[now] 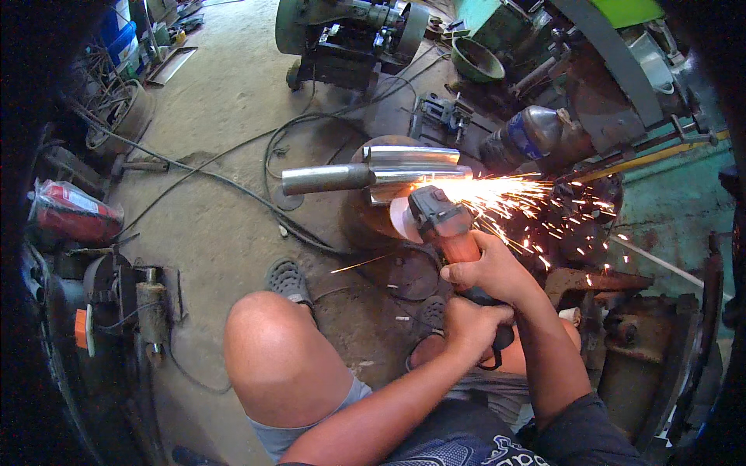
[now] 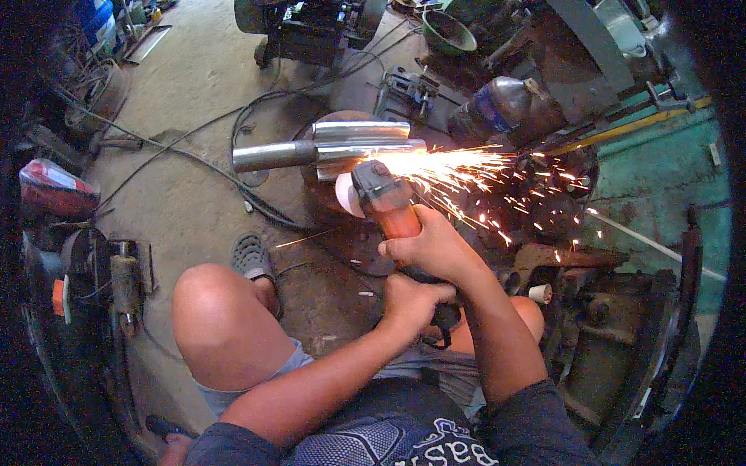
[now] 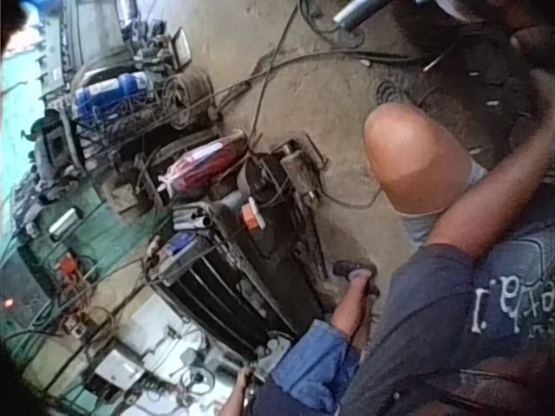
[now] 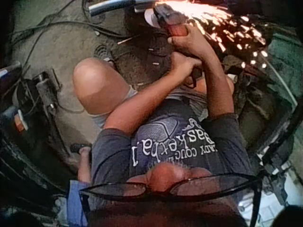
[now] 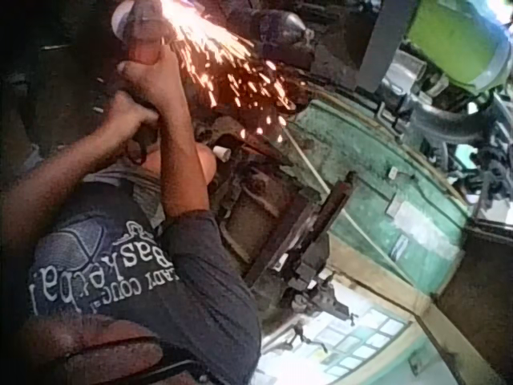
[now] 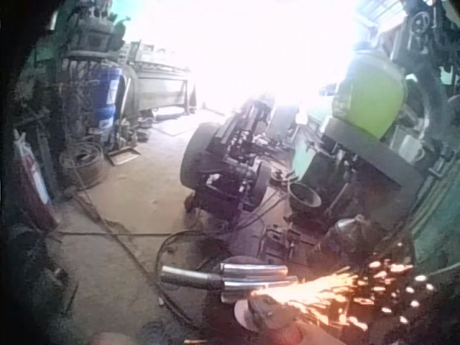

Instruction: The person uses an angle grinder to smooth the edges of metal pipes clamped in a vise. Sparks fly as the grinder contacts the metal. The person adjusts the pipe position and continues grinding different sections.

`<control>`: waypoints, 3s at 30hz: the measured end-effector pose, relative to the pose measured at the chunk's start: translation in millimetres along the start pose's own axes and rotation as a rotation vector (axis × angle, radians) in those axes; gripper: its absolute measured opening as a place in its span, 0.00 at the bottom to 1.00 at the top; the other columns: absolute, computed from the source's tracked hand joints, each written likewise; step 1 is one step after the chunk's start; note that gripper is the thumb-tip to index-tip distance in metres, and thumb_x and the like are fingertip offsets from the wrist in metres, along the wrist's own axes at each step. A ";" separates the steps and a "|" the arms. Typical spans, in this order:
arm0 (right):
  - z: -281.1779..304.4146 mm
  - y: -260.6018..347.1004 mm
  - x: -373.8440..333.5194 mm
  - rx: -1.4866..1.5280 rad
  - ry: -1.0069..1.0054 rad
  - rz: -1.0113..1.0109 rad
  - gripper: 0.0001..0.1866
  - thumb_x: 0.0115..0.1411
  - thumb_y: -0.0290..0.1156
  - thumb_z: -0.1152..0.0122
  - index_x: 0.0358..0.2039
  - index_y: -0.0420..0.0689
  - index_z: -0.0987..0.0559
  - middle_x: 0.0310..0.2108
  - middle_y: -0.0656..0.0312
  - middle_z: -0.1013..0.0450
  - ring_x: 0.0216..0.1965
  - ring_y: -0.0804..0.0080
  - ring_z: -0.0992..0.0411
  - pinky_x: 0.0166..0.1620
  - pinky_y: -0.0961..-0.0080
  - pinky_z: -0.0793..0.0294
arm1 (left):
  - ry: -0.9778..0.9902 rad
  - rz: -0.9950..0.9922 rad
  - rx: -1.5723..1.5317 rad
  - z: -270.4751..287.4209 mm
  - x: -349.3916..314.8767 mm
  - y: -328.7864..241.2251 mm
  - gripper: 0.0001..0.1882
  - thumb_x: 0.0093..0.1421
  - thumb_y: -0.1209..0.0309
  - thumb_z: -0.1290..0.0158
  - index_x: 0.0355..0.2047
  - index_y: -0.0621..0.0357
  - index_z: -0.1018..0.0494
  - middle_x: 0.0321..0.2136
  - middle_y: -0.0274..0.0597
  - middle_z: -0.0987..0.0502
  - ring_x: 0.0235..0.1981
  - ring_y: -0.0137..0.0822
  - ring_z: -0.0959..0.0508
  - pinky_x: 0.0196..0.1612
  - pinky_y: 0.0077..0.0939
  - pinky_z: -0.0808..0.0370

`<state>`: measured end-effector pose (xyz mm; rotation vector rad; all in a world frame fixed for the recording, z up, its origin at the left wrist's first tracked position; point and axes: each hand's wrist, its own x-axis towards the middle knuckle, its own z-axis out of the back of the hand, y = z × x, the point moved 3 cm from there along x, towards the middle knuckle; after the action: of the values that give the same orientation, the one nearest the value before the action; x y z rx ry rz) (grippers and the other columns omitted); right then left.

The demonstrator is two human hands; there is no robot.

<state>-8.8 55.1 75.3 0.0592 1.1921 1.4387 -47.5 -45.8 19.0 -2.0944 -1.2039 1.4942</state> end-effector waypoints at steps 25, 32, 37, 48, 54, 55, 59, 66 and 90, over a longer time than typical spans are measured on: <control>4.8 9.9 -4.9 0.005 -0.028 -0.045 0.28 0.51 0.34 0.23 0.50 0.35 0.22 0.38 0.62 0.23 0.36 0.74 0.25 0.42 0.70 0.21 | 0.037 0.048 0.114 -1.9 -0.9 -7.2 0.23 0.37 0.61 0.29 0.29 0.67 0.18 0.29 0.52 0.15 0.33 0.46 0.14 0.41 0.39 0.19; 7.0 5.8 -2.5 0.060 -0.006 -0.049 0.30 0.50 0.35 0.21 0.50 0.35 0.22 0.38 0.59 0.21 0.36 0.72 0.23 0.43 0.69 0.21 | 0.044 -0.011 0.030 -2.9 -2.9 -9.6 0.21 0.38 0.61 0.30 0.26 0.67 0.19 0.25 0.51 0.16 0.30 0.46 0.14 0.39 0.38 0.19; -2.0 14.4 1.8 0.053 0.055 -0.023 0.30 0.51 0.34 0.21 0.51 0.34 0.23 0.39 0.57 0.21 0.37 0.71 0.23 0.44 0.69 0.22 | -0.047 0.054 0.074 6.6 -13.2 -22.8 0.18 0.38 0.64 0.30 0.24 0.66 0.19 0.24 0.50 0.16 0.27 0.47 0.14 0.36 0.37 0.19; 2.6 14.8 -2.8 0.004 0.010 -0.060 0.28 0.51 0.33 0.22 0.50 0.36 0.22 0.38 0.61 0.22 0.37 0.74 0.24 0.44 0.70 0.22 | 0.003 0.056 0.074 -1.1 -4.4 -9.8 0.24 0.37 0.63 0.28 0.31 0.69 0.19 0.32 0.52 0.15 0.35 0.46 0.14 0.43 0.39 0.19; -9.3 24.0 -0.2 0.005 0.069 -0.010 0.28 0.51 0.35 0.22 0.49 0.35 0.22 0.38 0.60 0.22 0.36 0.74 0.24 0.44 0.71 0.23 | -0.046 -0.004 -0.027 5.0 -5.2 -7.3 0.22 0.37 0.63 0.29 0.29 0.66 0.19 0.29 0.51 0.15 0.32 0.47 0.14 0.42 0.39 0.19; -11.8 24.4 0.6 0.030 0.073 -0.007 0.28 0.51 0.35 0.22 0.49 0.35 0.22 0.38 0.60 0.22 0.37 0.74 0.24 0.44 0.70 0.23 | -0.057 -0.013 -0.011 8.2 -6.5 -9.4 0.21 0.37 0.63 0.29 0.29 0.66 0.18 0.29 0.51 0.15 0.32 0.47 0.14 0.42 0.39 0.19; -10.4 22.0 1.3 -0.073 -0.001 -0.004 0.29 0.51 0.35 0.21 0.50 0.35 0.22 0.39 0.60 0.21 0.38 0.73 0.24 0.45 0.70 0.22 | -0.006 0.022 0.006 13.9 -12.5 -16.1 0.22 0.38 0.63 0.29 0.31 0.66 0.18 0.29 0.52 0.15 0.34 0.47 0.14 0.43 0.39 0.19; -4.2 22.2 -3.8 0.023 0.022 -0.050 0.28 0.51 0.34 0.22 0.49 0.34 0.22 0.38 0.59 0.21 0.37 0.73 0.23 0.44 0.70 0.21 | -0.016 0.018 0.054 7.4 -13.3 -21.3 0.26 0.37 0.63 0.28 0.35 0.67 0.19 0.33 0.52 0.15 0.36 0.48 0.14 0.45 0.40 0.19; -15.1 34.4 8.2 -0.023 0.104 0.003 0.30 0.50 0.35 0.21 0.51 0.34 0.22 0.39 0.58 0.21 0.37 0.72 0.23 0.44 0.70 0.21 | -0.072 -0.053 -0.037 17.9 -20.0 -30.8 0.20 0.39 0.64 0.29 0.29 0.65 0.18 0.28 0.50 0.15 0.32 0.45 0.14 0.39 0.39 0.19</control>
<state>-45.2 60.1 86.3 -0.0305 1.2603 1.4724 -79.6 -46.5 44.5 -2.0306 -1.3119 1.5472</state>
